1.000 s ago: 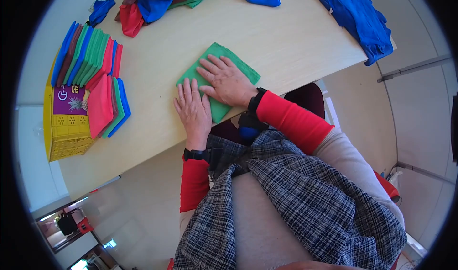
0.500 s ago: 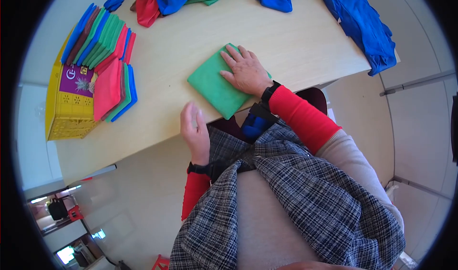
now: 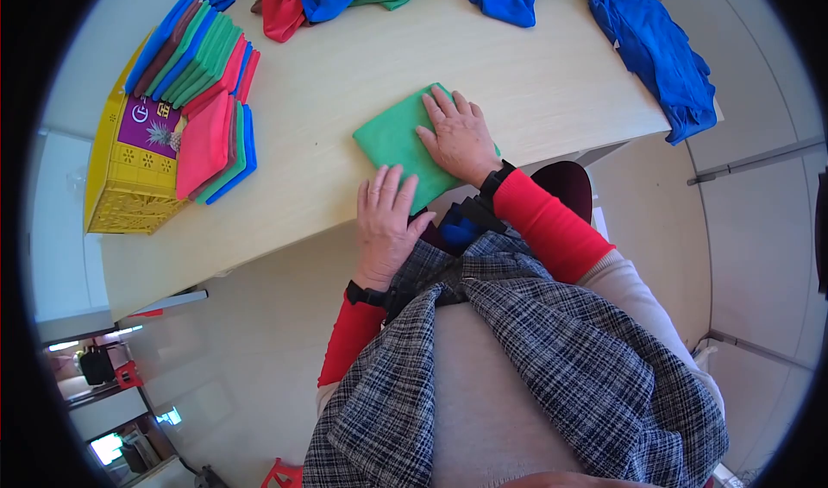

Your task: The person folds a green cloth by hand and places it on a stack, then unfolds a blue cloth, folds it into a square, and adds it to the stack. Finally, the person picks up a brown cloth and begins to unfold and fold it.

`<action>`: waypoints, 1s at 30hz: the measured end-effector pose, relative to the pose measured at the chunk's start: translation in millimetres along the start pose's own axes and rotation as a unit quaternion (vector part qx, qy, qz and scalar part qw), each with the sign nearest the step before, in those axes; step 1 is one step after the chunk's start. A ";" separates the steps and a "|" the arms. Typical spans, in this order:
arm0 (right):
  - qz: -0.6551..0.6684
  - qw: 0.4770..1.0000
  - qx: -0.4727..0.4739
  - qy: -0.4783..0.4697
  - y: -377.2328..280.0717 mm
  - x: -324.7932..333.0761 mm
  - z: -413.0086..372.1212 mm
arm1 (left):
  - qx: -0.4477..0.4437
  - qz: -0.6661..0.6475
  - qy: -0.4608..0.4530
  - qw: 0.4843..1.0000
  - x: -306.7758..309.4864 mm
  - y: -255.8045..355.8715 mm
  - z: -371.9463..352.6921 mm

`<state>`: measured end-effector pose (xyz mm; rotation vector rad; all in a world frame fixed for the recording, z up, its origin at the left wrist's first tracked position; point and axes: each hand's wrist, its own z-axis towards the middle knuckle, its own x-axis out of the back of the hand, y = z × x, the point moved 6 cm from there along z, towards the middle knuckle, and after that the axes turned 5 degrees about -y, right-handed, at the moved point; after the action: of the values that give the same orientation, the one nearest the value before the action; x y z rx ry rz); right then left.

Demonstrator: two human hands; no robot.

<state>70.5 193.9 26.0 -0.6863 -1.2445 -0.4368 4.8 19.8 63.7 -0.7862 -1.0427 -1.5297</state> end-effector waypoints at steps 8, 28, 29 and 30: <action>-0.005 0.998 -0.046 0.049 5.3 7.8 -13.9 | 0.011 0.014 -0.005 1.000 -19.7 -28.9 -8.2; 0.014 0.995 0.095 -0.006 -32.9 -11.3 1.9 | -0.030 0.000 0.085 0.996 -34.1 -22.0 -26.0; 0.016 0.995 0.095 -0.005 -29.0 -11.4 2.6 | -0.030 0.001 0.084 0.996 -33.7 -22.2 -25.8; 0.004 0.996 0.084 0.004 -23.5 -10.9 2.8 | -0.032 -0.002 0.088 0.996 -33.0 -21.8 -25.4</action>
<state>50.3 178.1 21.5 -0.5448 -1.2550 -0.3242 -8.5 10.6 19.5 -0.6794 -0.8699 -1.6111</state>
